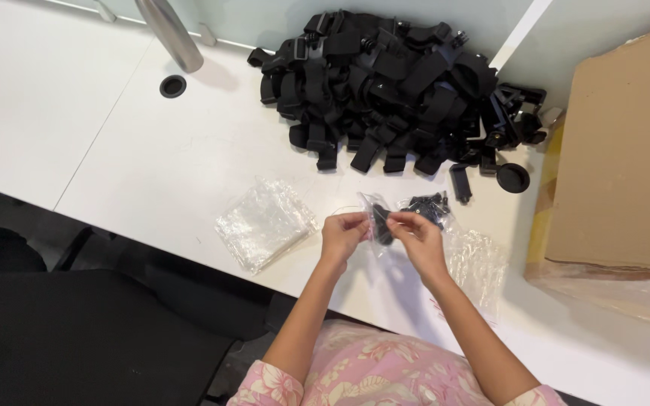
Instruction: The person takes black plastic components from a large cardboard box and places them into smaller plastic bags by hand.
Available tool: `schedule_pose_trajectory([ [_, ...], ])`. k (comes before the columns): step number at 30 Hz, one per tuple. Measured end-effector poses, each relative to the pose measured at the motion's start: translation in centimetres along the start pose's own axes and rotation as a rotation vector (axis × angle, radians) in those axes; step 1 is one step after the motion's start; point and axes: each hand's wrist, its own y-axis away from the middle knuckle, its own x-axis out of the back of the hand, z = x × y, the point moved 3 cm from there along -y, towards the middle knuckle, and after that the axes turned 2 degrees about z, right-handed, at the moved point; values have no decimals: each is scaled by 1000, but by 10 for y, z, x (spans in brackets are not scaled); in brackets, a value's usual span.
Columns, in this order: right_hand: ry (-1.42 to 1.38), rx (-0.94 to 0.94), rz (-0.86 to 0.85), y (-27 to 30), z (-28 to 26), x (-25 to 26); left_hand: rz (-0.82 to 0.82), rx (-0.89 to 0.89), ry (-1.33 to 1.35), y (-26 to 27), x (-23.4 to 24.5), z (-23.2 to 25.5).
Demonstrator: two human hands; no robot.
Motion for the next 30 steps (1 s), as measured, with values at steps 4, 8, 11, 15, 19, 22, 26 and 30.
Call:
schedule_pose_trajectory([
  [4,183,-94,-70,9,1,-15,72,113,45,14,2,-10],
  [8,232,-57,-153,10,-4,-18,107,119,82,21,3,-13],
  [11,225,-116,-220,7,-6,-19,115,135,85,18,8,-12],
  [15,243,-113,-230,2,-4,-20,75,178,115,13,12,-18],
  [19,233,-173,-209,-6,5,-19,32,255,109,6,16,-19],
  [22,176,-131,-186,-9,11,-20,-4,247,64,-1,21,-17],
  [26,289,-78,-137,-15,12,-22,-96,222,75,-10,24,-20],
  [30,429,-15,-65,-18,3,-27,-158,173,69,-19,24,-20],
])
